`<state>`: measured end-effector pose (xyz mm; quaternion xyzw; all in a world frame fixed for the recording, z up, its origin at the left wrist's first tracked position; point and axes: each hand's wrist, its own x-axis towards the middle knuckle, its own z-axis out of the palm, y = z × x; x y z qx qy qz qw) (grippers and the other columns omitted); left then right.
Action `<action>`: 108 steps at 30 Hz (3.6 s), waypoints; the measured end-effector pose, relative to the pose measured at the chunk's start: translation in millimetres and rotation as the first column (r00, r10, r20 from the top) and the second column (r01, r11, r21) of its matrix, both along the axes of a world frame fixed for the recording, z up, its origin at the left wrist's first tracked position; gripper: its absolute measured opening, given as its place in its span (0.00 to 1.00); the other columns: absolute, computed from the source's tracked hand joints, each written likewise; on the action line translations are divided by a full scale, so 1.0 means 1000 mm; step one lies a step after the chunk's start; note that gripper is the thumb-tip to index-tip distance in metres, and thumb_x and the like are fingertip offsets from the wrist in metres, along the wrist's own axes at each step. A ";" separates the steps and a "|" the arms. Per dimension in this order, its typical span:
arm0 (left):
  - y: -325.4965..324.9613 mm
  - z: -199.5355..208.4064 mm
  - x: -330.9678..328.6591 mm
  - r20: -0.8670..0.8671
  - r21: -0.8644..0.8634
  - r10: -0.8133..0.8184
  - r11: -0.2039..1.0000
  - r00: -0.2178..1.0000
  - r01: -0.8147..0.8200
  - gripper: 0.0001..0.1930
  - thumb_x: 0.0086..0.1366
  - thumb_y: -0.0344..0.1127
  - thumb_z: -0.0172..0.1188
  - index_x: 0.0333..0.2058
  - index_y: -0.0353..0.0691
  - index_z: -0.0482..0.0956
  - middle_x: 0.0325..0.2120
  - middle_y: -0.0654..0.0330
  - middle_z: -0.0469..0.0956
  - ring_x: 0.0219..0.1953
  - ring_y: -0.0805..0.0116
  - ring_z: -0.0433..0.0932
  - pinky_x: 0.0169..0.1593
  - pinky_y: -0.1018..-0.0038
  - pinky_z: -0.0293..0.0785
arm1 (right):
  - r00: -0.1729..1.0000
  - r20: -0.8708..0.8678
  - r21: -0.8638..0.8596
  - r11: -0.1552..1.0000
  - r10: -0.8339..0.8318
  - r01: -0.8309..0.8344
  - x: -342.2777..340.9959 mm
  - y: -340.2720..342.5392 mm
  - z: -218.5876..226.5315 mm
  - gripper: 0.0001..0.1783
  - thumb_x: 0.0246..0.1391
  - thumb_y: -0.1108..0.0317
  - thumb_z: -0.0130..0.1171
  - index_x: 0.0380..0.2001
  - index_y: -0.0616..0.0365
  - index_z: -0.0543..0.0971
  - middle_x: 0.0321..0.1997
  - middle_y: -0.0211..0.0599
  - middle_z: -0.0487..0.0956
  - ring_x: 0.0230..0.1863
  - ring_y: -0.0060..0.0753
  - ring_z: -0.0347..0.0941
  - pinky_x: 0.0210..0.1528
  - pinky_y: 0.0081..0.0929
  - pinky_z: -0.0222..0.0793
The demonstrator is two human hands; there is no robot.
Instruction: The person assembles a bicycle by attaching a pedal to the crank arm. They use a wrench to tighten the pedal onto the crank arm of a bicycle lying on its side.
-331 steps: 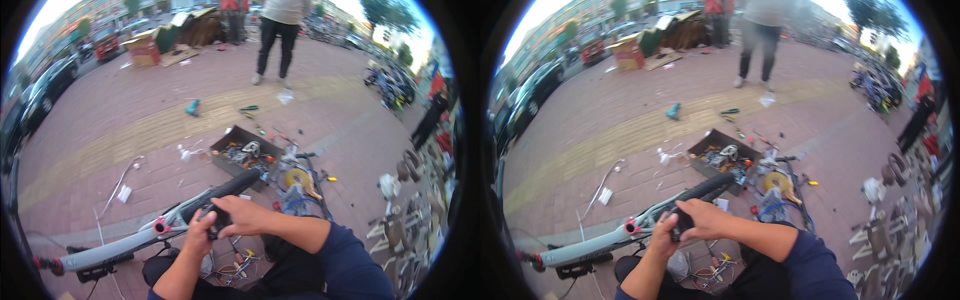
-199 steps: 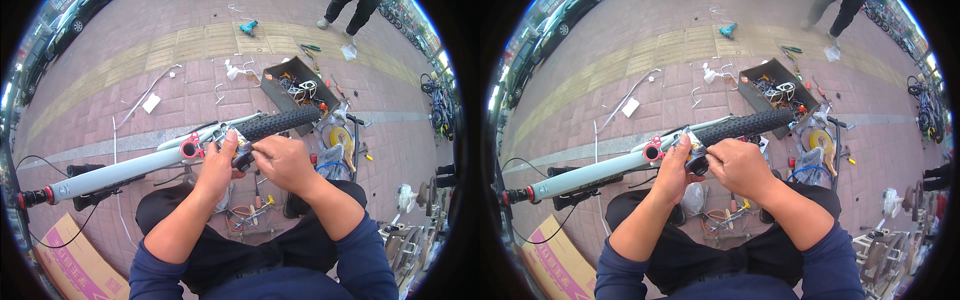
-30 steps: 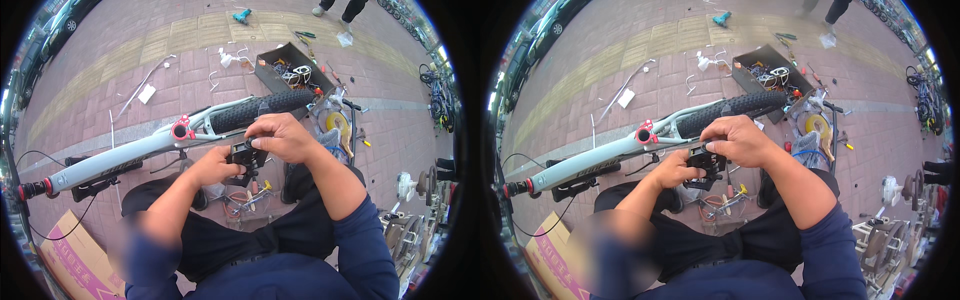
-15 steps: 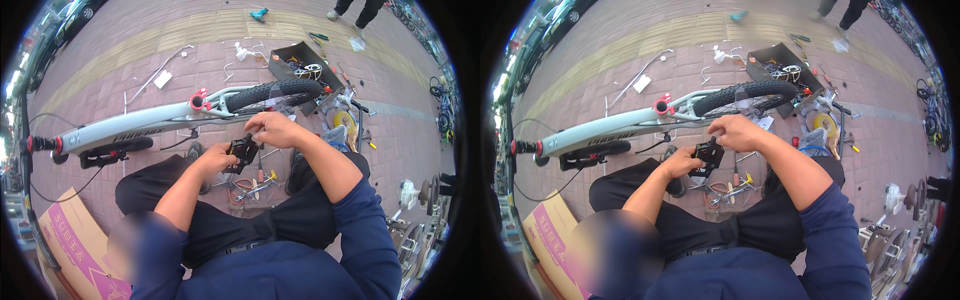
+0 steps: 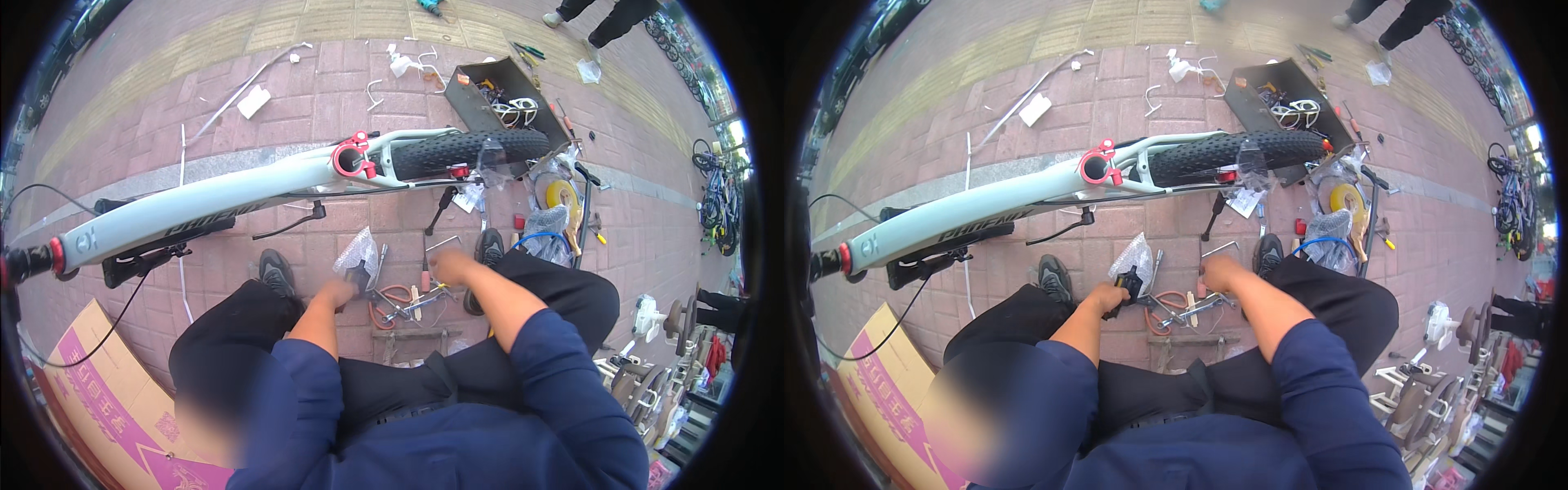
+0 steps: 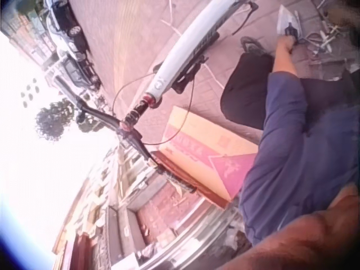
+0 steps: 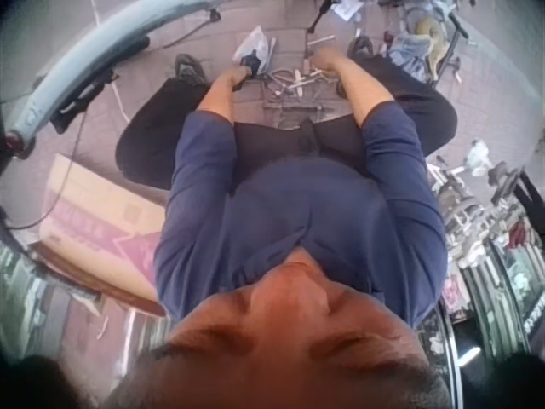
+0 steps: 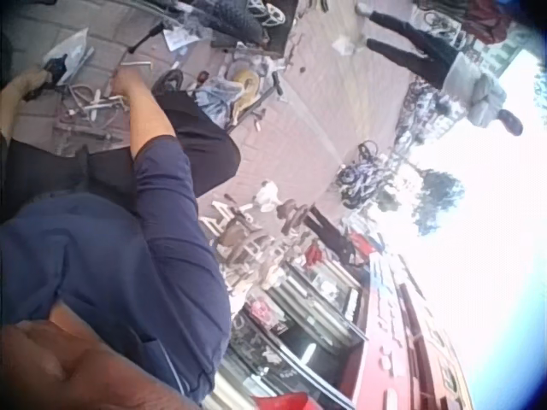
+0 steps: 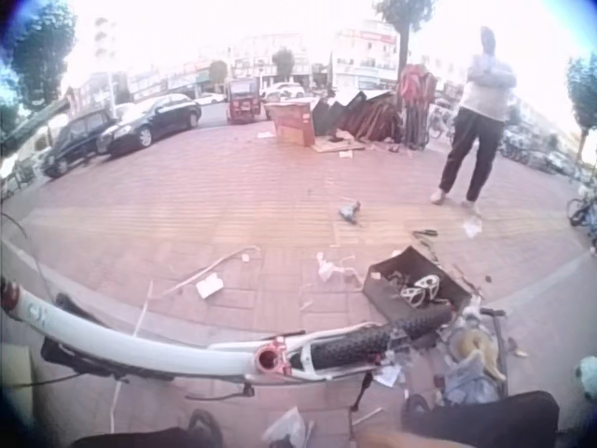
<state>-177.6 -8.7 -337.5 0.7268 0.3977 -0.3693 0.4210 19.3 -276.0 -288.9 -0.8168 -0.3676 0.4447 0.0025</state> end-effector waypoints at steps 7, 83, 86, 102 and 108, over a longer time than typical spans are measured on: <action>0.011 -0.003 -0.007 0.281 0.051 0.133 0.987 0.950 -0.153 0.23 0.54 0.41 0.70 0.45 0.31 0.84 0.37 0.43 0.84 0.41 0.52 0.83 0.46 0.60 0.76 | 0.864 -0.270 -0.527 0.816 -0.426 0.237 -0.067 -0.058 -0.128 0.16 0.61 0.64 0.59 0.49 0.58 0.83 0.47 0.51 0.84 0.43 0.53 0.84 0.44 0.49 0.81; -0.037 0.209 0.040 0.367 -0.229 0.198 0.966 0.909 -0.118 0.13 0.59 0.21 0.61 0.44 0.27 0.83 0.40 0.59 0.85 0.40 0.71 0.82 0.48 0.76 0.75 | 0.334 0.143 -0.118 0.319 -0.932 0.941 -0.282 -0.287 -0.073 0.29 0.56 0.57 0.63 0.58 0.61 0.74 0.52 0.57 0.81 0.50 0.64 0.79 0.55 0.51 0.76; -0.044 0.216 0.043 0.370 -0.206 0.128 0.977 0.920 -0.053 0.13 0.59 0.21 0.61 0.44 0.28 0.83 0.41 0.59 0.85 0.42 0.71 0.82 0.49 0.75 0.76 | 0.267 0.158 -0.184 0.237 -0.951 0.954 -0.293 -0.280 -0.095 0.24 0.60 0.60 0.58 0.56 0.60 0.76 0.50 0.54 0.83 0.51 0.60 0.81 0.55 0.49 0.77; -0.065 0.208 0.050 0.397 -0.207 0.151 0.976 0.905 -0.072 0.12 0.65 0.26 0.61 0.46 0.29 0.84 0.41 0.58 0.85 0.42 0.70 0.82 0.46 0.74 0.77 | -0.107 0.424 0.423 0.093 -0.899 0.901 -0.175 -0.348 -0.079 0.36 0.51 0.57 0.70 0.61 0.57 0.69 0.55 0.54 0.76 0.58 0.61 0.73 0.60 0.53 0.70; -0.067 0.214 0.063 0.347 -0.190 0.122 0.980 0.930 -0.058 0.13 0.60 0.23 0.63 0.44 0.27 0.83 0.38 0.59 0.85 0.38 0.71 0.82 0.44 0.74 0.77 | -0.035 0.325 0.130 0.008 -0.945 0.991 -0.071 -0.331 -0.087 0.42 0.45 0.57 0.75 0.61 0.61 0.68 0.59 0.54 0.75 0.64 0.59 0.70 0.65 0.49 0.68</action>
